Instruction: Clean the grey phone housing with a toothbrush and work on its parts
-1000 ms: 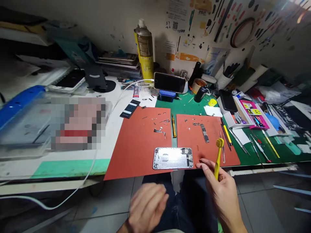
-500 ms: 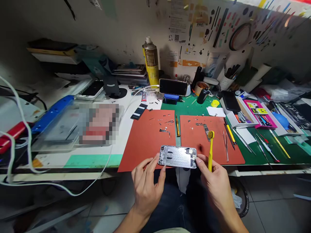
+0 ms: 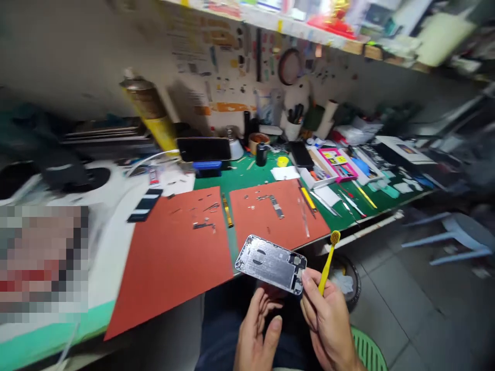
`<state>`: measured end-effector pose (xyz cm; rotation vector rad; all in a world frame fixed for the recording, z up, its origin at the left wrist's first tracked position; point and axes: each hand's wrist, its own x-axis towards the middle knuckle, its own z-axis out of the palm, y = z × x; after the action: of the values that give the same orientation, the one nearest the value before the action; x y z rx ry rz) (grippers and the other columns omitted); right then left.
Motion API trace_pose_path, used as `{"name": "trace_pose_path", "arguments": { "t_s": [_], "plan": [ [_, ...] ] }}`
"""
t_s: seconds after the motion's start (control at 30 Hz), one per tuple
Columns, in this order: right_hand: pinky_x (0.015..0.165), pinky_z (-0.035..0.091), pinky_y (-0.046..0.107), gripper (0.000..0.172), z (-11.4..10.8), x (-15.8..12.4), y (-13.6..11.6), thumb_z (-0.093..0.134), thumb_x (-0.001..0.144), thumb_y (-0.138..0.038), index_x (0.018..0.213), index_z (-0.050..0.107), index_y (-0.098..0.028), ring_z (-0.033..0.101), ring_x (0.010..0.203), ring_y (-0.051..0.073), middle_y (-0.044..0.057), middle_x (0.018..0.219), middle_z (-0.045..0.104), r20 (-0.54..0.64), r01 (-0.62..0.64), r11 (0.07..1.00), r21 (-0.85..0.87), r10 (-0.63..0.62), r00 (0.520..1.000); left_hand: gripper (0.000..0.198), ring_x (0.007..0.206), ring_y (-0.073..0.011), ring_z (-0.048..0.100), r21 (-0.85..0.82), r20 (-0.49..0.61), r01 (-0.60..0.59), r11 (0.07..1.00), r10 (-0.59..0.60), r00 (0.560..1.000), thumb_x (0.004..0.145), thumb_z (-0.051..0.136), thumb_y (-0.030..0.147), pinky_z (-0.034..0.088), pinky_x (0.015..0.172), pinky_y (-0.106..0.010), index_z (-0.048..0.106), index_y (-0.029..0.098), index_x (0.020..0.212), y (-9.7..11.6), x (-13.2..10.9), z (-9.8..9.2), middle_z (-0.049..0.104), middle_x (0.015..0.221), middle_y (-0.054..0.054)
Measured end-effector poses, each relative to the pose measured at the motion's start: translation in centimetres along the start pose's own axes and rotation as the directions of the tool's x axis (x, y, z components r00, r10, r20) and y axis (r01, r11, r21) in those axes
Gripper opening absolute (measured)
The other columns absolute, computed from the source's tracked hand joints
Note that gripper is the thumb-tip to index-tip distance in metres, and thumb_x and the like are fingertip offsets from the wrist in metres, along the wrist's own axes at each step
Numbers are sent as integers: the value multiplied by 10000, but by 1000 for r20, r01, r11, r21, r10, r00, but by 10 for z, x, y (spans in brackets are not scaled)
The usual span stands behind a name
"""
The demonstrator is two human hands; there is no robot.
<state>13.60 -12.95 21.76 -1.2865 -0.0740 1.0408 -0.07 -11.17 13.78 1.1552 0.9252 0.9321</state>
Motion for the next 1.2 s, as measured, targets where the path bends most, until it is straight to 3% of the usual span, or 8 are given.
{"name": "trace_pose_path", "arguments": {
  "t_s": [0.1,0.2,0.33,0.53,0.67,0.83,1.0,1.2],
  "plan": [
    [427,106,224,607,-28,-19,8,892,774,-720,927,617,-200,116,454,35,-150,512,272,-134,106,993,55,-97,986,757,1402,-325,662,-184,179,275,944,-243,953,968,755,619,569,1169,-386,519,267,1595,-7,-7,46,661,1530,-146],
    [431,115,226,634,-52,-32,18,877,766,-752,930,618,-197,118,450,32,-149,515,292,-318,214,975,67,-182,930,836,1507,-319,571,-218,384,440,871,-338,859,919,801,642,536,1201,-364,477,305,1613,-9,-8,85,632,1573,-121],
    [441,157,223,634,-79,-42,31,831,787,-787,892,603,-205,129,492,47,-135,562,287,-539,311,950,-1,-262,800,857,1410,-289,651,-139,640,606,783,-395,658,868,855,634,555,1161,-347,491,305,1572,-11,-7,124,699,1480,-94],
    [443,266,247,674,-139,-64,48,454,1010,-824,949,670,-188,307,491,96,-47,644,474,-638,167,906,-389,-395,661,774,1111,-293,780,64,786,676,734,-454,420,821,907,572,650,954,-385,598,209,1431,-19,14,157,776,1237,-115],
    [632,471,305,633,-204,-78,39,443,1037,-777,995,735,-217,570,653,190,13,687,591,-557,76,811,-581,-464,689,704,908,-258,804,236,799,674,700,-535,276,774,977,446,677,798,-361,646,187,1339,-30,45,175,767,1106,-94],
    [874,531,364,400,-272,-60,24,518,1079,-559,1113,771,-251,721,955,267,99,1015,777,-371,19,645,-764,-463,805,676,865,-230,790,372,766,645,668,-613,194,748,1002,359,654,720,-309,672,179,1309,-55,72,205,760,1133,-100],
    [899,524,344,347,-297,-22,25,473,1122,-410,1110,779,-248,729,982,246,101,1059,785,-240,21,546,-837,-402,884,499,840,-217,769,480,724,609,631,-677,132,732,1000,366,615,672,-266,738,138,1090,-77,76,235,746,1031,-86],
    [838,491,295,348,-319,3,33,439,1142,-325,1109,771,-226,721,914,206,83,987,770,-230,-24,488,-872,-367,901,427,799,-184,734,574,673,573,586,-736,79,742,971,351,580,653,-240,764,129,1042,-97,77,259,749,1032,-95]
  ]
}}
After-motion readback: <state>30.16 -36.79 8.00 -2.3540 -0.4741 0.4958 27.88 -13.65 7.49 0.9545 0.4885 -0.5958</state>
